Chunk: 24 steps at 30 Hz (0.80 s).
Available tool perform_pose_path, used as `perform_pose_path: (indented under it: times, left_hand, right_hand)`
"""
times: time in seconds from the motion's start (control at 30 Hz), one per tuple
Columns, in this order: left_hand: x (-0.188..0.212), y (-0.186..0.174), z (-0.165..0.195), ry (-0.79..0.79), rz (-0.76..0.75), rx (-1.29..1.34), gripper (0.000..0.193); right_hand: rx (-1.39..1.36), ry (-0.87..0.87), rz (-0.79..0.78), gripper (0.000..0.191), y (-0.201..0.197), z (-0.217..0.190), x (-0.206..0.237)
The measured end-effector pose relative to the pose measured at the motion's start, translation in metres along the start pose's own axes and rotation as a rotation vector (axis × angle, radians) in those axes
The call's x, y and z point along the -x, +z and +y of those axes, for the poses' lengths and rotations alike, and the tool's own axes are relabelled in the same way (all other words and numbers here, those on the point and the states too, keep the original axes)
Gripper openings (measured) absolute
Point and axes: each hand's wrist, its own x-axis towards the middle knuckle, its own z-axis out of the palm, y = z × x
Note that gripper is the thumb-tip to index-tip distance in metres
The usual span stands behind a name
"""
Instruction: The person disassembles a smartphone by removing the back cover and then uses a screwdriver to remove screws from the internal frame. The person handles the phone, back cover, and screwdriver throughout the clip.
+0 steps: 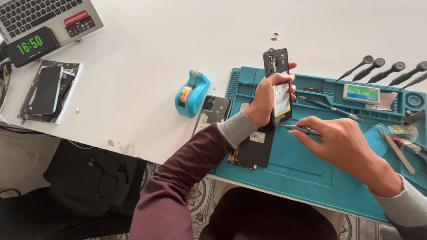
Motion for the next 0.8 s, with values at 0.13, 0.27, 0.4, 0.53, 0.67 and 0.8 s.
perform_pose_path:
  times: [0.13,0.27,0.4,0.53,0.67,0.8]
  left_hand:
    - [-0.0027,-0.0014,-0.0010,0.004,-0.005,-0.015,0.050]
    - [-0.0022,-0.0014,-0.0019,0.113,-0.041,0.021,0.076]
    - [-0.0007,-0.0023,0.0014,0.045,-0.043,0.023,0.080]
    - [-0.0026,-0.0039,0.0050,0.025,-0.073,0.086,0.079]
    - [-0.0034,-0.0062,0.0038,0.044,-0.050,0.061,0.077]
    - [-0.0045,-0.0070,-0.0029,0.060,-0.038,0.078,0.073]
  right_hand:
    - [-0.028,-0.145,0.033,0.023,-0.0020,-0.0031,-0.0009]
    - [0.035,0.091,-0.057,0.048,-0.0062,-0.0027,-0.0021]
    - [0.005,0.030,-0.017,0.051,-0.0050,0.0004,-0.0037]
    - [0.014,0.181,-0.098,0.054,-0.0050,0.0023,-0.0049]
    - [-0.030,0.123,-0.058,0.056,-0.0057,-0.0005,-0.0062]
    - [-0.036,0.095,-0.029,0.054,-0.0064,-0.0013,-0.0050]
